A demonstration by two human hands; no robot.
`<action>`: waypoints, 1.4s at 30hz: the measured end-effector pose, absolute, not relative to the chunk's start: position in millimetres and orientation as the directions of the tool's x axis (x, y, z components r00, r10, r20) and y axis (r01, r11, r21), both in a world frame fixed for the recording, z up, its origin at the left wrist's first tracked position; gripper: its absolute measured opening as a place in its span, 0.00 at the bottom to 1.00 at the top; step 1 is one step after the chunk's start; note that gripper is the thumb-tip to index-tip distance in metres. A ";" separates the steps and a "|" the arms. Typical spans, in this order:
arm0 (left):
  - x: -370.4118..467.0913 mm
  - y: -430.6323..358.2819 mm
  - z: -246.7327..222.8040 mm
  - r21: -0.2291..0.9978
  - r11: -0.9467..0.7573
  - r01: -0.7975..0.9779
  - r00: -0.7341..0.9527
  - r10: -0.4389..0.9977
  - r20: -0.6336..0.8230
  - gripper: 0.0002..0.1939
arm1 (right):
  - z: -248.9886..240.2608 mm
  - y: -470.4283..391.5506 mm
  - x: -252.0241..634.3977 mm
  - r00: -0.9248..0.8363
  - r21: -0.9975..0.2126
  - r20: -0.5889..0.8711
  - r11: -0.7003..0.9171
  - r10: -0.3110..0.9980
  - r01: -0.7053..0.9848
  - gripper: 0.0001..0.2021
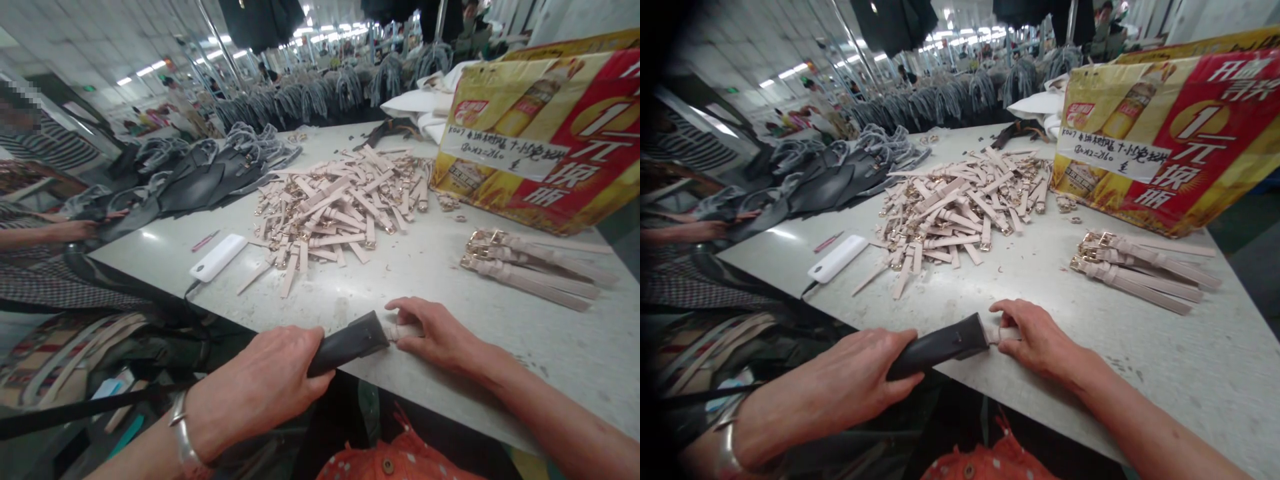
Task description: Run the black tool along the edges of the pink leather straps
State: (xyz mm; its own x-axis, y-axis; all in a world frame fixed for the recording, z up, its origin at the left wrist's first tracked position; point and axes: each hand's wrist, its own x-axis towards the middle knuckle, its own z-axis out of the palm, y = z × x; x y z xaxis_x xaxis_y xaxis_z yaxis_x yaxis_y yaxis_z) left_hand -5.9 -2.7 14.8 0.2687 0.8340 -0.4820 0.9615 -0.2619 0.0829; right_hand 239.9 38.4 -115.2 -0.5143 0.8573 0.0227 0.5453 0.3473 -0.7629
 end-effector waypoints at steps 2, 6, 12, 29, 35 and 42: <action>-1.2 2.8 17.7 0.056 -0.275 0.960 0.267 0.832 -0.486 0.14 | -116.8 39.2 239.8 -0.512 -0.765 0.028 0.348 0.858 0.542 0.25; 11.6 14.2 18.0 0.047 -0.317 0.947 0.298 0.821 -0.487 0.13 | -121.8 39.8 241.3 -0.500 -0.765 0.063 0.363 0.864 0.532 0.28; 1.9 10.7 -5.7 0.142 -0.232 0.962 0.270 0.876 -0.400 0.16 | -121.7 40.7 242.0 -0.524 -0.769 0.056 0.371 0.850 0.520 0.30; -40.7 -6.8 -25.6 0.276 0.057 0.959 0.075 0.894 -0.443 0.20 | -104.2 34.7 229.6 -0.511 -0.543 0.024 0.441 0.859 0.715 0.07; -35.9 -7.1 -25.9 0.363 0.022 0.932 0.127 0.916 -0.381 0.15 | -101.2 28.8 217.5 -0.527 -0.486 0.018 0.468 0.850 0.738 0.07; -35.5 -8.6 -34.6 0.403 0.016 0.915 0.125 0.938 -0.322 0.16 | -88.2 42.2 251.6 -0.414 -0.518 0.063 0.384 0.908 0.764 0.10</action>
State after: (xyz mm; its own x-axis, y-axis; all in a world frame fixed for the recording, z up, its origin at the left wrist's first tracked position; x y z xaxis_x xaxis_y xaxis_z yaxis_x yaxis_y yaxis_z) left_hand -35.5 -8.6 -34.6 0.1254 0.9383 -0.3223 0.9150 0.0161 0.4030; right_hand 251.6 42.2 -88.2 -0.4138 0.9082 0.0631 0.7641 0.3841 -0.5183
